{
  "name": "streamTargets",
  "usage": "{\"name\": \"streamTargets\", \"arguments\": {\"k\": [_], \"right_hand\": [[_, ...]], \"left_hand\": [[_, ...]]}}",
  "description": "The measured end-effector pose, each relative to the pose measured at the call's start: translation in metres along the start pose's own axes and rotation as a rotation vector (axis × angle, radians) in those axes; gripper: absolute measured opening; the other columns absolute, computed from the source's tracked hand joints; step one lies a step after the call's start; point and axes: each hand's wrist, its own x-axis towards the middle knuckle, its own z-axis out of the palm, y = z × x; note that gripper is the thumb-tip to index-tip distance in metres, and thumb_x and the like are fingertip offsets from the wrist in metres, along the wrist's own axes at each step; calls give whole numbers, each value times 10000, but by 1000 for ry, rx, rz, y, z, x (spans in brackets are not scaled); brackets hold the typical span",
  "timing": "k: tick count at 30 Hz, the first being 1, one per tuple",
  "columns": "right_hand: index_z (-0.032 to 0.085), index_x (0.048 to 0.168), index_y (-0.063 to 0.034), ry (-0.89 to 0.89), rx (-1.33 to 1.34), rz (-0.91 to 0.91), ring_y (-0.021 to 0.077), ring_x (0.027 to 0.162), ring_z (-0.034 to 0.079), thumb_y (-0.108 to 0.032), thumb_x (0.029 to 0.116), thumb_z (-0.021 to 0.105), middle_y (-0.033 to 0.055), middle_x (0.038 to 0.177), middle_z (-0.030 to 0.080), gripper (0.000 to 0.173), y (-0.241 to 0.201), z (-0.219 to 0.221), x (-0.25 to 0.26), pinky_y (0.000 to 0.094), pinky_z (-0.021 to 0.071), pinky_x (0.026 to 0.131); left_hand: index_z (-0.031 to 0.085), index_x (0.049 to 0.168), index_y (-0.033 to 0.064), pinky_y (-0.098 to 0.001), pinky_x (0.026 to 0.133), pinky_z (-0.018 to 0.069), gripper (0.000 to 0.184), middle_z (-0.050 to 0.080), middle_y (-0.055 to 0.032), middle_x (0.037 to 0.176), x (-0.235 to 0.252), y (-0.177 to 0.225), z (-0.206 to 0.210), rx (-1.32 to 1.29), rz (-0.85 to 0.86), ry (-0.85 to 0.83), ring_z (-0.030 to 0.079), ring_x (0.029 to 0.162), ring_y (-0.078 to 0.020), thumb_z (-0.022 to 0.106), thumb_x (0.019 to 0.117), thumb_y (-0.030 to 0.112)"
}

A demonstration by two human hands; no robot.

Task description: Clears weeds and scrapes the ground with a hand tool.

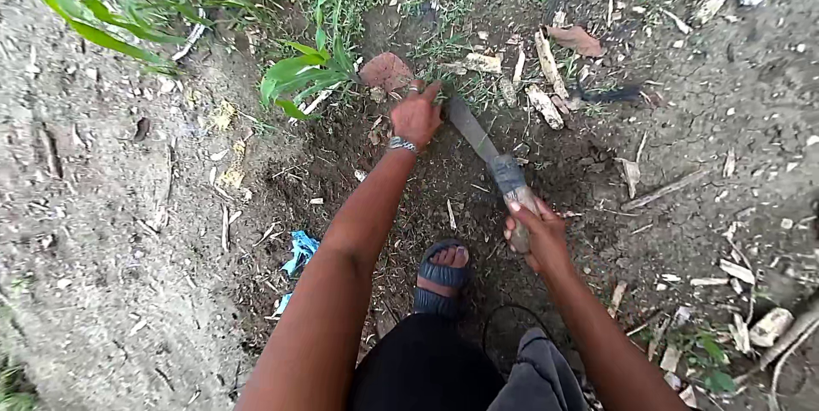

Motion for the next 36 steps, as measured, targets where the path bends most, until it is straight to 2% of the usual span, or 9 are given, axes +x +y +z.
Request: {"name": "streamTargets", "arguments": {"k": [4,11,15,18,21,23,26,31,36], "right_hand": [[531,1257,-27,-13,4,193,140,463,579,-232,986,538,52,643,596,340,5,-57,-51,286,502,394],[677,1062,-119,0,137,218,137,440,602,-366,838,785,49,612,629,351,-2,-136,-113,286,507,367],[566,1206,-93,-37,29,188,97,445,557,-276,959,557,5,634,596,307,-16,-58,-48,254,485,380],[553,1286,-16,-11,61,211,156,453,569,-167,1062,523,78,637,590,272,-12,20,17,292,483,370],[555,1285,30,-47,-41,64,170,489,612,-118,1021,586,96,664,633,304,0,32,11,297,520,405],[598,1334,55,-47,-341,-205,147,631,681,-114,899,721,97,872,725,483,-2,21,-10,305,600,565],[604,1374,30,6,-610,-310,90,798,710,-209,836,802,113,1114,738,621,-10,-12,-46,283,613,720],[668,1214,-57,72,-149,12,120,499,615,-273,832,752,27,682,672,447,-16,-100,-124,278,545,453],[711,1139,-184,27,85,90,134,503,628,-377,885,770,39,672,674,324,-13,-153,-168,286,535,438]], "left_hand": [[520,1524,259,-666,850,560,567,452,-343,1512,33,20,8,151,-96,-131,679,1065,-517,458,1060,579],[636,1392,121,-724,859,536,454,548,-287,1458,16,-46,4,136,-84,-128,668,1102,-523,576,1021,376],[578,1423,9,-737,971,473,528,523,-297,1484,-28,-106,1,-136,-374,73,606,1225,-529,611,1006,331],[562,1465,97,-704,987,486,457,557,-235,1479,-30,-95,1,-229,-335,159,618,1244,-475,556,1030,236],[537,1521,239,-680,933,528,449,518,-218,1525,-8,-57,-1,-196,-191,130,662,1162,-464,510,1079,308],[449,1581,305,-670,891,546,515,418,-278,1573,13,-25,-3,-77,-175,24,672,1100,-490,470,1087,448],[394,1599,214,-712,899,519,645,506,-369,1452,36,-2,-5,48,-225,-104,647,1121,-560,475,1060,559],[504,1500,106,-716,925,501,550,680,-303,1242,44,-3,-4,154,-176,-178,657,1155,-522,511,1056,430],[634,1351,76,-714,872,520,450,687,-300,1208,-1,-10,7,176,-111,-191,676,1096,-515,565,1016,369]]}}
